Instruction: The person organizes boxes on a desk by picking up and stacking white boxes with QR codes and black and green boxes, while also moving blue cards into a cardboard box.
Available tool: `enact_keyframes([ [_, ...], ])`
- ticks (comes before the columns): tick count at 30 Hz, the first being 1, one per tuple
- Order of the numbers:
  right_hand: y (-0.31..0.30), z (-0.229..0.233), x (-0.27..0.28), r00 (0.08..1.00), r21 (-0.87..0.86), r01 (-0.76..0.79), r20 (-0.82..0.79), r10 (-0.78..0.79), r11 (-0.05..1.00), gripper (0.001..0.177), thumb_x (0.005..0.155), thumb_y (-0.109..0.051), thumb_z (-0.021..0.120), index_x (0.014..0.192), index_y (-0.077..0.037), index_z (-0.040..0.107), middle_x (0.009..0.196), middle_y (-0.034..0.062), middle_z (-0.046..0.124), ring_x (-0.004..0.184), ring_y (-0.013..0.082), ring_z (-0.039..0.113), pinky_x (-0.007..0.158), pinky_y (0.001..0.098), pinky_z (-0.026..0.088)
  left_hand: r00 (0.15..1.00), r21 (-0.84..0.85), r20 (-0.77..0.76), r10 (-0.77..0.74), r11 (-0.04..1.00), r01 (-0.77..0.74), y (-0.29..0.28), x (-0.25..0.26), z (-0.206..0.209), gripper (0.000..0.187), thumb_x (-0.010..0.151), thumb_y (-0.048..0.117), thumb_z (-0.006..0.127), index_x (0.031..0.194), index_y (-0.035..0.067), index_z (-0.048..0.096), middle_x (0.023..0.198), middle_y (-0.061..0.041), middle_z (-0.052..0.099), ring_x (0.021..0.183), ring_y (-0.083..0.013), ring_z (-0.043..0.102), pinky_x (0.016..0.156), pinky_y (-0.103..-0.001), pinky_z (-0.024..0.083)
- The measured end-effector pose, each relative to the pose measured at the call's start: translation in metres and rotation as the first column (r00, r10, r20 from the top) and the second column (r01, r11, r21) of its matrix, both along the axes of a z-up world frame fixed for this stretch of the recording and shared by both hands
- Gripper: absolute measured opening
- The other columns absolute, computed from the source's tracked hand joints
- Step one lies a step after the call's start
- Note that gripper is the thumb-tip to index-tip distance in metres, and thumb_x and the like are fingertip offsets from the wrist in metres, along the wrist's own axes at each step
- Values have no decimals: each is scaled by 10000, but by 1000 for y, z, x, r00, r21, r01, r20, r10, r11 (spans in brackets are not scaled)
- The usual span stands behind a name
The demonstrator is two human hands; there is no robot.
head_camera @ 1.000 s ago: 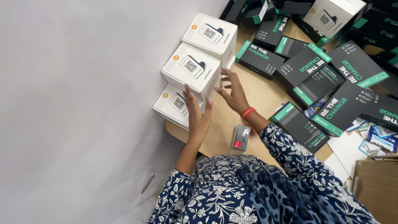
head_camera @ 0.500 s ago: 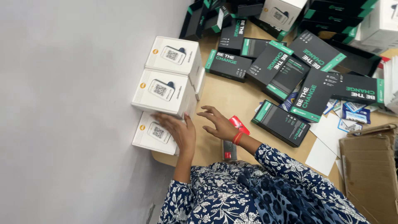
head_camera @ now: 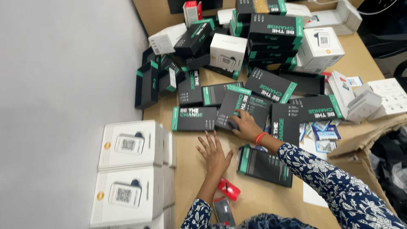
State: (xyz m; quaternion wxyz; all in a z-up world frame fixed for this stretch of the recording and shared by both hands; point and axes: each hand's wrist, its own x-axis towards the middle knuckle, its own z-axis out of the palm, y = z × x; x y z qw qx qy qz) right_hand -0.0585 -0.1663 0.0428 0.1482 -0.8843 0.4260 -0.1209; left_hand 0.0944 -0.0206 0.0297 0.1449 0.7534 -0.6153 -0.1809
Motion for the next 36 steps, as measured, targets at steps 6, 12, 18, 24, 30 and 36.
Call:
enact_keyframes([
  [6,-199,25,21,980,-439,83,-127,-153,895,804,682,-313,873,1362,-70,520,1440,250,407,1354,418,389,1071,536,348,996,-189,56,-76,978,85,-83,14,-55,955,804,625,750,1545,348,216,1608,-246,151,1491,-522,-5,1057,-817,-48],
  [12,-329,36,40,978,-456,113,-106,-179,883,1050,608,-342,935,1473,-42,420,1480,298,379,1358,444,381,1073,490,346,982,-534,185,-49,833,142,-89,22,-101,907,797,594,732,1495,347,208,1615,-144,262,1502,-418,178,1081,-822,39],
  [18,-307,34,67,915,-241,364,-91,-394,900,1258,504,-362,982,1542,-66,335,1346,221,444,1314,401,384,1107,497,324,982,-519,186,-42,844,135,-92,22,-108,905,811,533,741,1502,377,177,1623,-142,273,1517,-413,177,1095,-827,35],
  [24,-174,38,59,912,-515,409,249,-325,754,1080,624,-193,926,1568,-112,407,1355,184,440,1320,370,404,1127,459,328,986,-498,66,-150,852,163,-86,31,-100,904,733,445,804,1503,383,334,1640,-89,300,1537,-331,218,1149,-766,39],
  [30,-51,110,35,633,124,399,680,-371,909,988,603,-162,917,1443,-32,414,1276,167,481,1218,361,480,1056,488,405,963,-374,-185,-196,920,115,-63,48,-63,1230,662,433,869,1611,238,111,1640,-163,272,1506,-353,246,1223,-618,124],
  [36,56,136,12,516,794,-384,608,-604,471,810,816,-308,726,1509,-2,441,1313,133,612,1196,222,609,1049,416,467,87,-247,-969,-231,891,-382,35,37,29,1367,726,360,877,1649,132,-105,1646,-199,177,1477,-342,343,1141,-520,430],
])
